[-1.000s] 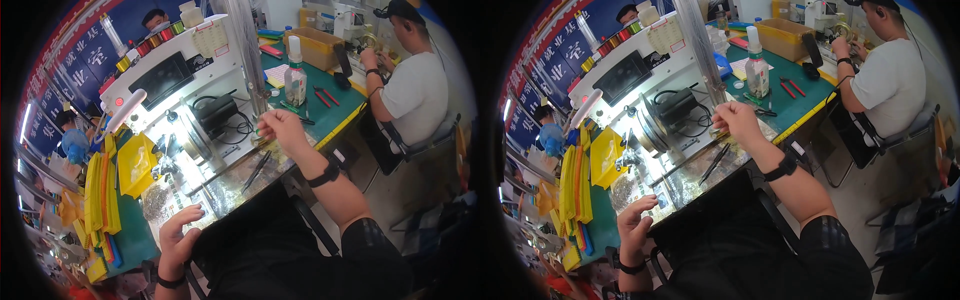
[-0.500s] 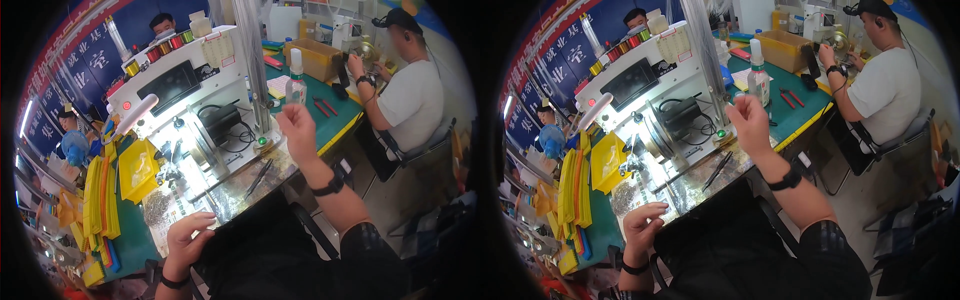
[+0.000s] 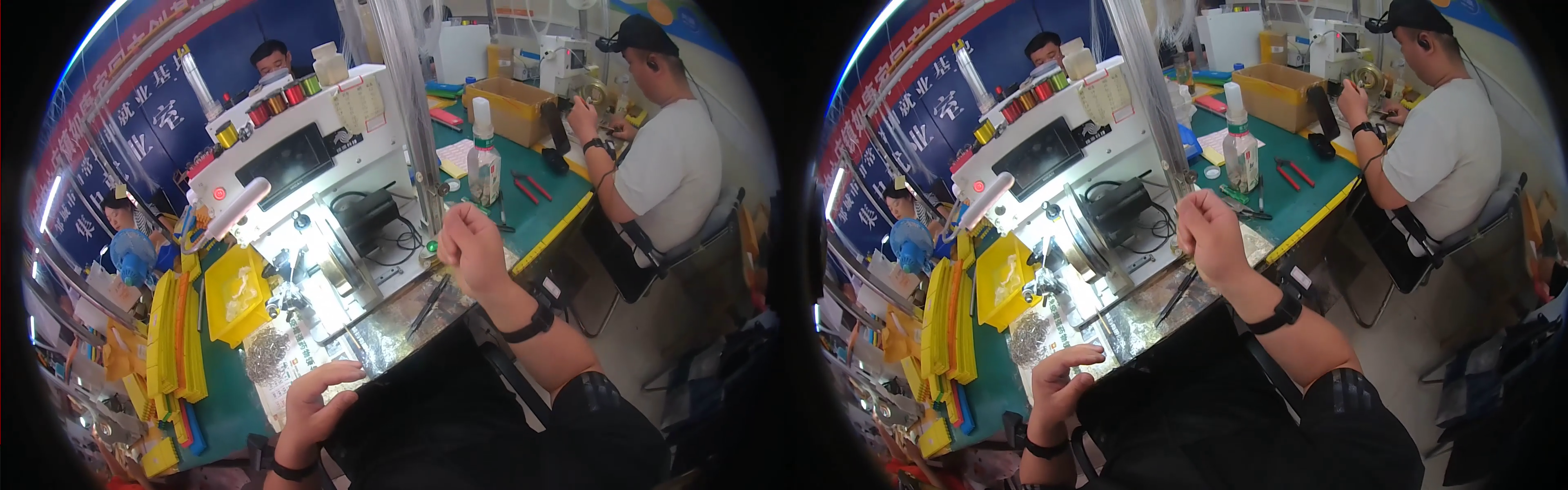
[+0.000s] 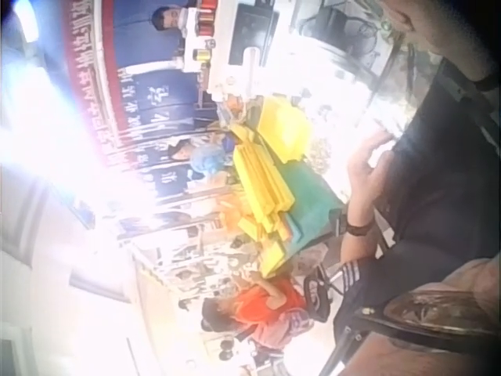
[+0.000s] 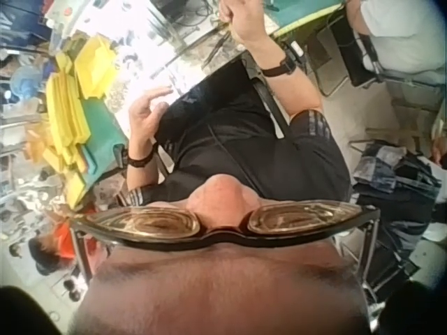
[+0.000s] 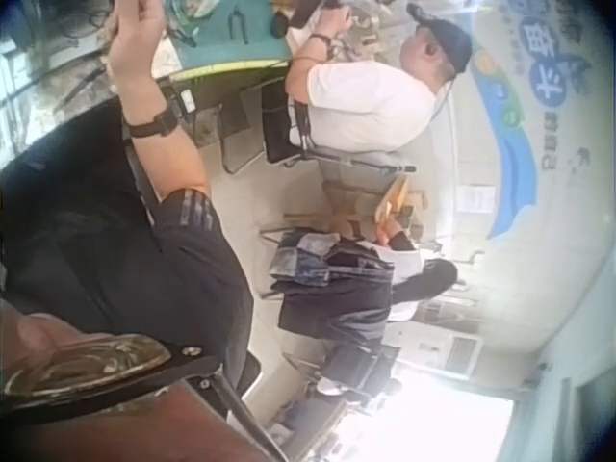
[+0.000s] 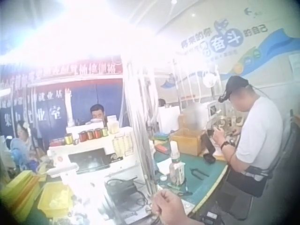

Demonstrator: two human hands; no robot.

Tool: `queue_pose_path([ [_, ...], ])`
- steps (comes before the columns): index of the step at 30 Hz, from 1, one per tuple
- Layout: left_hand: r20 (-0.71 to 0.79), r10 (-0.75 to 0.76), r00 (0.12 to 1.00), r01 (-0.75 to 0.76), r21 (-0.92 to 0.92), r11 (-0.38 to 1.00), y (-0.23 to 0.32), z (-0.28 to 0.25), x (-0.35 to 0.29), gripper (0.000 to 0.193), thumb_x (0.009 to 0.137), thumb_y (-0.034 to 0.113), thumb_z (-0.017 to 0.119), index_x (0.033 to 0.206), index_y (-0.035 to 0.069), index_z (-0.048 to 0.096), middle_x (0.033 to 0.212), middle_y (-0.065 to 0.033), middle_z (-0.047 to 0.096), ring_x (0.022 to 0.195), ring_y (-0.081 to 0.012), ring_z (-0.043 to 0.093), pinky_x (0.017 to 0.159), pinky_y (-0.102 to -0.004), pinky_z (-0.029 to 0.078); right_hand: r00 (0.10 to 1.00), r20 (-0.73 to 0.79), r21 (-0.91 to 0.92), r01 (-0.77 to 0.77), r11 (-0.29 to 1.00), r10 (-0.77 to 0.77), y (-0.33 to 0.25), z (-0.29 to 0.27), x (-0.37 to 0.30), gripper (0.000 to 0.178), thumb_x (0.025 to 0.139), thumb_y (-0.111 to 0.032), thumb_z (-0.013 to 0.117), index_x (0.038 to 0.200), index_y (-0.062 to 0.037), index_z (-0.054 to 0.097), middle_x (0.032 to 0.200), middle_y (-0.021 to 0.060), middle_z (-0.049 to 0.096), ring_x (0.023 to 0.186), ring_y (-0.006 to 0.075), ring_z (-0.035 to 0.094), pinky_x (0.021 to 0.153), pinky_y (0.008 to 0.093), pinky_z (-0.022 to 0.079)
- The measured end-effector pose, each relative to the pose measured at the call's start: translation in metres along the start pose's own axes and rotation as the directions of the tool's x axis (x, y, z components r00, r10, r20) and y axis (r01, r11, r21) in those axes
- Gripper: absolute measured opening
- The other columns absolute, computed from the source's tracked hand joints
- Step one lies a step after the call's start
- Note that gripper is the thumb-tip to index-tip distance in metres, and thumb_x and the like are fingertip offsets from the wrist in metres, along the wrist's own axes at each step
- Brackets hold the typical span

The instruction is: The person is using an assembly machine and glue to connect small metal components at a workbench.

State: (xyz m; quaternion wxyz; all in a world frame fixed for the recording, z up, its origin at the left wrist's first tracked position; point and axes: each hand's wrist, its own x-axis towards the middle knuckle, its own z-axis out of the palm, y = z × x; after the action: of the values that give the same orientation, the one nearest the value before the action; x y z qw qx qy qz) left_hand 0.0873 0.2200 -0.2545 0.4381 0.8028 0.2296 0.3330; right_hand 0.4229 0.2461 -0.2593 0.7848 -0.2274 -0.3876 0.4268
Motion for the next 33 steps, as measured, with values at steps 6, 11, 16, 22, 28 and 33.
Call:
queue_pose_path([
  [6, -0.071, 0.119, 0.99, -0.105, 0.175, 0.979, 0.02, 0.016, 0.019, 0.035, 0.087, 0.006, 0.07, 0.121, 0.002, 0.068, 0.125, -0.0175, 0.068, 0.121, -0.0297, 0.062, 0.104, -0.0379, 0.046, 0.973, 0.212, -0.328, -0.013, 0.944, 0.087, 0.021, 0.036, -0.079, 0.021, 0.106, -0.013, 0.043, 0.11, 0.0008, 0.058, 0.073, -0.0017, 0.049, 0.063, 0.0054, 0.043, 0.061, 0.0214, 0.037],
  [11, -0.04, 0.092, 0.995, -0.09, 0.048, 0.995, 0.029, 0.044, 0.043, 0.044, 0.098, 0.015, 0.058, 0.139, -0.001, 0.053, 0.13, -0.0176, 0.065, 0.122, -0.0267, 0.062, 0.104, -0.0344, 0.045, 0.84, 0.307, -0.342, -0.342, 0.875, 0.448, 0.06, 0.056, -0.132, 0.025, 0.108, -0.026, 0.047, 0.111, -0.0044, 0.06, 0.073, -0.0014, 0.052, 0.063, 0.0068, 0.046, 0.058, 0.0239, 0.039],
  [16, -0.132, -0.034, 0.991, 0.013, -0.156, 0.988, 0.01, 0.044, 0.03, 0.021, 0.103, 0.006, 0.053, 0.118, -0.002, 0.066, 0.089, -0.0103, 0.07, 0.078, -0.0139, 0.065, 0.075, -0.0283, 0.053, 0.813, 0.387, -0.271, -0.351, 0.897, 0.435, 0.054, 0.063, -0.136, 0.025, 0.109, -0.027, 0.047, 0.11, -0.0053, 0.059, 0.072, -0.0011, 0.052, 0.062, 0.0063, 0.045, 0.058, 0.023, 0.037],
  [22, -0.195, -0.01, 0.981, -0.053, -0.315, 0.948, 0.005, 0.044, 0.032, 0.024, 0.101, 0.006, 0.056, 0.122, -0.004, 0.063, 0.095, -0.0078, 0.069, 0.085, -0.0132, 0.064, 0.075, -0.0273, 0.052, 0.783, 0.415, -0.259, -0.386, 0.886, 0.463, 0.054, 0.057, -0.134, 0.025, 0.108, -0.025, 0.047, 0.11, -0.0044, 0.061, 0.07, -0.0018, 0.051, 0.06, 0.0053, 0.043, 0.055, 0.0212, 0.033],
  [28, 0.012, -0.141, 0.99, 0.137, -0.339, 0.931, -0.003, 0.058, 0.019, 0.05, 0.101, 0.018, 0.06, 0.146, 0.002, 0.045, 0.103, -0.006, 0.068, 0.091, -0.0104, 0.063, 0.075, -0.0233, 0.05, 0.876, 0.291, -0.116, -0.368, 0.923, 0.386, 0.036, 0.061, -0.123, 0.022, 0.107, -0.019, 0.047, 0.108, -0.0024, 0.061, 0.067, -0.0027, 0.048, 0.058, 0.006, 0.041, 0.053, 0.0222, 0.032],
  [33, 0.056, -0.283, 0.957, 0.288, -0.16, 0.944, -0.026, 0.041, -0.01, 0.023, 0.098, 0.019, 0.065, 0.112, 0.003, 0.073, 0.089, -0.002, 0.072, 0.077, -0.0082, 0.064, 0.068, -0.0233, 0.05, 0.951, 0.238, 0.033, -0.211, 0.977, 0.197, 0.022, 0.049, -0.1, 0.022, 0.107, -0.017, 0.045, 0.106, 0.0009, 0.058, 0.065, -0.0021, 0.043, 0.057, 0.0062, 0.037, 0.053, 0.0244, 0.031],
])
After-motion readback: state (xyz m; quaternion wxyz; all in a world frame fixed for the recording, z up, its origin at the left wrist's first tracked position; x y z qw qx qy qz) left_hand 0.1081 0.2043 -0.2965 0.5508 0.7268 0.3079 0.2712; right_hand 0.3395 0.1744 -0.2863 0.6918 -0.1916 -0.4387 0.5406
